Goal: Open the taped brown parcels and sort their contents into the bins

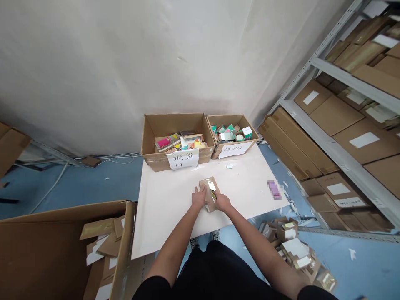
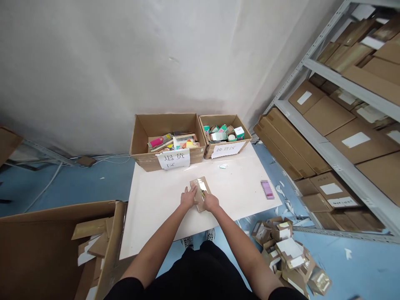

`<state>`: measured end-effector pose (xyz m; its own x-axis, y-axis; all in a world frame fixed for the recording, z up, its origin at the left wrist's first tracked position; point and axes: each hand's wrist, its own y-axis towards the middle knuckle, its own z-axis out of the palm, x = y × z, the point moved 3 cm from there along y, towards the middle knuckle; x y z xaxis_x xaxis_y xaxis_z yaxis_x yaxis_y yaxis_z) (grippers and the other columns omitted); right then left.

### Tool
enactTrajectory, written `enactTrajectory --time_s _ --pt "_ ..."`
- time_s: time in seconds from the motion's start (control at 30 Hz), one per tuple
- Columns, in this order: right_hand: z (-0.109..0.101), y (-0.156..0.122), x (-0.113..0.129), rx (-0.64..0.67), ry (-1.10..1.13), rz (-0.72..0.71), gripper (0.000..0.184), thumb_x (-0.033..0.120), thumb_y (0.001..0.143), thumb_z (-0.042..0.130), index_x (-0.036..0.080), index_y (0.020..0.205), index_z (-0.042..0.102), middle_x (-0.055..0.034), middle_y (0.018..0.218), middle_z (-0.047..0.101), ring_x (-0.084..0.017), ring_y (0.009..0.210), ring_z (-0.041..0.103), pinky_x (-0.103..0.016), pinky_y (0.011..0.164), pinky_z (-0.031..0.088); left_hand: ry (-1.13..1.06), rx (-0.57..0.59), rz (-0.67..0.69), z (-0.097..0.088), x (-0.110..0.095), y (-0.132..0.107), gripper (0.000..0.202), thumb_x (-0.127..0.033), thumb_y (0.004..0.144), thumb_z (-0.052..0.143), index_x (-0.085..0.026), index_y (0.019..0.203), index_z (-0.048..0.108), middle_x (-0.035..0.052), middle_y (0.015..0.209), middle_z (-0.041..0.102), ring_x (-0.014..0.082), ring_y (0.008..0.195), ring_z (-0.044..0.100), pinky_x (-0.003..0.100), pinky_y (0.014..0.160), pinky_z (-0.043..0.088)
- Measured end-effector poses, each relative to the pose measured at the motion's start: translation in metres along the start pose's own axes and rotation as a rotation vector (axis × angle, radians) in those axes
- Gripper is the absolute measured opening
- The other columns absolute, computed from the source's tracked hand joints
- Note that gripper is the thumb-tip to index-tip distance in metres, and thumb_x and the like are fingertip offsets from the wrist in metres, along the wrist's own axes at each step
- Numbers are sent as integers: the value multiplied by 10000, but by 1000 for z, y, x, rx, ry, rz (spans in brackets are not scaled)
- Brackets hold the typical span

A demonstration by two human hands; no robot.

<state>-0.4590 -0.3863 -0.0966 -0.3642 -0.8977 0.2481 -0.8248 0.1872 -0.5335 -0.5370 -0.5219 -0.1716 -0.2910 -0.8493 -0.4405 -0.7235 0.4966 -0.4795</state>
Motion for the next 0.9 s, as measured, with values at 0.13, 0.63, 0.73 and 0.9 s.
enactTrajectory --time_s 0.13,0.63,0.73,0.9 --pt "14 -46 -20 73 -83 34 592 195 917 569 278 1497 488 -132 1140 757 -303 1038 735 -334 785 492 106 28 -18 -2 -6 -1 1090 -515 733 812 -417 1651 233 -18 1776 112 478 1561 171 580 1121 405" --pt "25 -80 -82 -83 122 14 594 227 976 515 302 1550 380 -76 1116 760 -263 1020 727 -299 835 470 193 -31 -89 2 -22 -6 1030 -563 826 729 -341 1677 191 17 1781 85 424 1435 378 490 1042 482" --pt "38 -61 -114 -232 366 190 602 248 1014 446 260 1593 280 -71 1164 753 -240 1049 732 -292 869 492 188 -136 -141 21 -39 -5 951 -586 911 614 -272 1688 165 97 1772 117 391 1331 481 475 1004 509" --pt "39 7 -136 -289 596 372 556 458 1011 511 179 1478 393 -134 1263 720 -278 1142 713 -321 914 515 210 -218 -227 46 -73 -3 932 -599 960 529 -117 1679 183 228 1700 273 380 1297 512 450 967 538"
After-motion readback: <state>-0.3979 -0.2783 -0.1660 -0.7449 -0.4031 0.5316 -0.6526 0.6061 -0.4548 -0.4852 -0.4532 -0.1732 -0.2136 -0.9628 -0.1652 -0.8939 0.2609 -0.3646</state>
